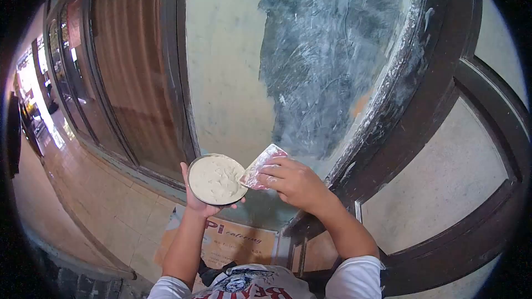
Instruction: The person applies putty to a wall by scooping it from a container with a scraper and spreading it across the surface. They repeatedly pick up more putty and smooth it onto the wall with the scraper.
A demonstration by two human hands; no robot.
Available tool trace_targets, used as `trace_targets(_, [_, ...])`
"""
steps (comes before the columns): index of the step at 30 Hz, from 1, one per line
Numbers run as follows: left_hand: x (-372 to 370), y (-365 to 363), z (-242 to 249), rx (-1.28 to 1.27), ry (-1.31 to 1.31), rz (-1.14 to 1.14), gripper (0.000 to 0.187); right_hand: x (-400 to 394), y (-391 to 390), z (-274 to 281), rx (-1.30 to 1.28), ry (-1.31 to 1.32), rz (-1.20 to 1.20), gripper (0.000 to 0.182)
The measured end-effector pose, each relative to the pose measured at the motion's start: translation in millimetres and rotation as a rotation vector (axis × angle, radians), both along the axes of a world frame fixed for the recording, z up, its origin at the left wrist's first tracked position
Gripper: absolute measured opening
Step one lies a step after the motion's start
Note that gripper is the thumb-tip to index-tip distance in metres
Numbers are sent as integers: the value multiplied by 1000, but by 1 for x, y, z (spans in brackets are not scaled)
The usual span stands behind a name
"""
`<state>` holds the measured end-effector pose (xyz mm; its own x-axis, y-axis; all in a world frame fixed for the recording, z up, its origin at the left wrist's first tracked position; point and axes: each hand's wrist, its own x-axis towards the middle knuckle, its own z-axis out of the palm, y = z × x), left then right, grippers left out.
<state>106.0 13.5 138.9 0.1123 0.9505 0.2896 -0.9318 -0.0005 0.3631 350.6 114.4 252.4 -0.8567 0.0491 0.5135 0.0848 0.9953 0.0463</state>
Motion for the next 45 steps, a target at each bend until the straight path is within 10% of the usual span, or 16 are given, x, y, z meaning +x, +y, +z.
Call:
trace_targets(35, [6, 4, -22, -38, 33, -56, 115, 5, 22, -45, -240, 295, -47, 36])
trace_targets(45, [-11, -45, -74, -209, -293, 81, 117, 66, 133, -235, -476, 418, -606, 20])
